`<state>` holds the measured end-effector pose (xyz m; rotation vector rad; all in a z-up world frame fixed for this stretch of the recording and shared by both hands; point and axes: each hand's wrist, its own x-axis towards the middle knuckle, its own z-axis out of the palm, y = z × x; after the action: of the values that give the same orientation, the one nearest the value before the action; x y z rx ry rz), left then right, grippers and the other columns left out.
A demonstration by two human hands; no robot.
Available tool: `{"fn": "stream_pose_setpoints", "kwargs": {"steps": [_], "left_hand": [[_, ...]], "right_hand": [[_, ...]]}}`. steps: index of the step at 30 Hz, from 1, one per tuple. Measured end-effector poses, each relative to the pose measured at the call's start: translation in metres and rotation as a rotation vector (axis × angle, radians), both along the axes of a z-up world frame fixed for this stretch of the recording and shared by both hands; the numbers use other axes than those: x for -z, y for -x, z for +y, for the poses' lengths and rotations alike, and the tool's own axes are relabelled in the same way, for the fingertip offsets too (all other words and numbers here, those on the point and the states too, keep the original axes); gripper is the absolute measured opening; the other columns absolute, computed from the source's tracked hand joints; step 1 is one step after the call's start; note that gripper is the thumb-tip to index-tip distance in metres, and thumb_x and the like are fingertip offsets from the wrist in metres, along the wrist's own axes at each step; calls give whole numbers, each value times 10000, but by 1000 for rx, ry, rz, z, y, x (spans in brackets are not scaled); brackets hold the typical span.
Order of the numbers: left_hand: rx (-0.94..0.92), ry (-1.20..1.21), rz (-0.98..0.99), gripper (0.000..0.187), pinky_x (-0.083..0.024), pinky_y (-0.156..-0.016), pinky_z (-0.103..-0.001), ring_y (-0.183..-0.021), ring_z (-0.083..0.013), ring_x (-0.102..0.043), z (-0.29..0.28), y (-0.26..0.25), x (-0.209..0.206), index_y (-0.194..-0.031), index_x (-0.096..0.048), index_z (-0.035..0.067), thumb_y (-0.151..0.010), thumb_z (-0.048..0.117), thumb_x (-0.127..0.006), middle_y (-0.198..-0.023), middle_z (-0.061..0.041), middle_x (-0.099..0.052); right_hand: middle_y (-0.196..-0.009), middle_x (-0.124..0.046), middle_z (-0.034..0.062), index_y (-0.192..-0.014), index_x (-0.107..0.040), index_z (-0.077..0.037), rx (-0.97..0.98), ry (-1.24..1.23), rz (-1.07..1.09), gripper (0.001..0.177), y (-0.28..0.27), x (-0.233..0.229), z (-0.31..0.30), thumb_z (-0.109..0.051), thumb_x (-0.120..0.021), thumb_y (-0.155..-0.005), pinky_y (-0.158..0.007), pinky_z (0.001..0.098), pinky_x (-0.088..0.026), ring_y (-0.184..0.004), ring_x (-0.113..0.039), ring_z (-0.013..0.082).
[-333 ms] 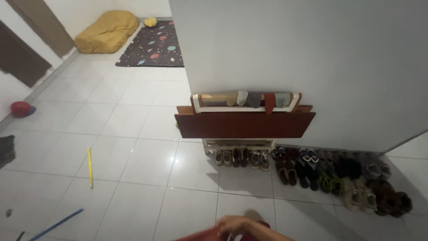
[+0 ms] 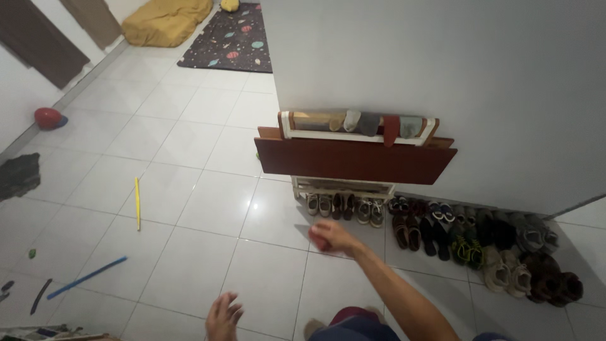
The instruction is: The person assembles a white metal drying rack in a tiled room. They pick up the folded frame, unfold the legs, and attach the fabric tray to the structure. The person adjusts the frame to ensure stability and places the assembled rack on the floor.
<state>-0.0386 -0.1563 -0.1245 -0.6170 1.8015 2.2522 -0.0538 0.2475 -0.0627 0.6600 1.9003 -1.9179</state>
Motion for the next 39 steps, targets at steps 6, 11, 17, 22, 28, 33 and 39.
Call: {"fn": "stream_pose_setpoints", "kwargs": {"steps": [6, 11, 17, 22, 28, 33, 39], "left_hand": [[446, -539, -220, 668, -478, -1079, -509, -1294, -395, -567, 111, -3, -35, -1452, -468, -3, -1000, 485, -402, -1450, -234, -558], [473, -826, -310, 867, -410, -1098, -542, -1344, -404, -502, 182, 35, -86, -1490, -404, 23, -958, 700, -301, -1470, -252, -506], [542, -842, 250, 591, -540, -975, -502, -1140, -328, -624, 200, 87, -154, -1473, -490, 2, -1135, 461, -333, -1273, -240, -607], [508, -750, 283, 519, -574, -978, -465, -1151, -276, -658, 193, 84, -226, -1472, -447, 9, -1103, 368, -383, -1354, -200, -607], [618, -775, 296, 536, -581, -913, -469, -1127, -294, -670, 208, 54, -267, -1485, -404, 37, -1085, 388, -348, -1353, -199, -611], [690, -662, 325, 549, -578, -971, -447, -1151, -294, -672, 218, 38, -260, -1473, -443, -12, -1097, 383, -376, -1333, -219, -647], [591, -295, 402, 523, -562, -1013, -409, -1185, -259, -680, 195, 31, -230, -1380, -561, -37, -1061, 365, -467, -1280, -176, -692]], "right_hand": [[-840, -739, 36, -1010, -765, -84, -98, -579, 621, 211, 4, -106, 4, -276, -715, -937, -700, 338, -569, -760, -705, 160], [-949, -746, 43, -970, -763, -129, -468, -626, 761, 85, -47, -136, -46, -150, -767, -888, -759, 314, -609, -835, -729, 159], [-1050, -742, 89, -1015, -782, -98, -396, -735, 1153, 263, -77, -125, -64, -35, -825, -764, -799, 356, -613, -963, -709, 236], [-1370, -515, 169, -1219, -692, -113, -298, -708, 1025, 527, -83, -127, -36, 11, -796, -718, -908, 397, -609, -1213, -585, 309], [-1657, -298, 208, -1356, -520, -73, -269, -289, 1075, 686, -79, -121, -19, -2, -711, -701, -1175, 524, -380, -1529, -347, 371], [-1460, -514, 190, -1304, -544, -59, -190, 163, 956, 489, -83, -102, -23, -49, -758, -864, -1182, 472, -421, -1387, -505, 305], [-1196, -695, 147, -1254, -608, -38, -204, 102, 615, 380, -75, -112, -43, -20, -725, -893, -990, 363, -577, -1116, -687, 217]]}}
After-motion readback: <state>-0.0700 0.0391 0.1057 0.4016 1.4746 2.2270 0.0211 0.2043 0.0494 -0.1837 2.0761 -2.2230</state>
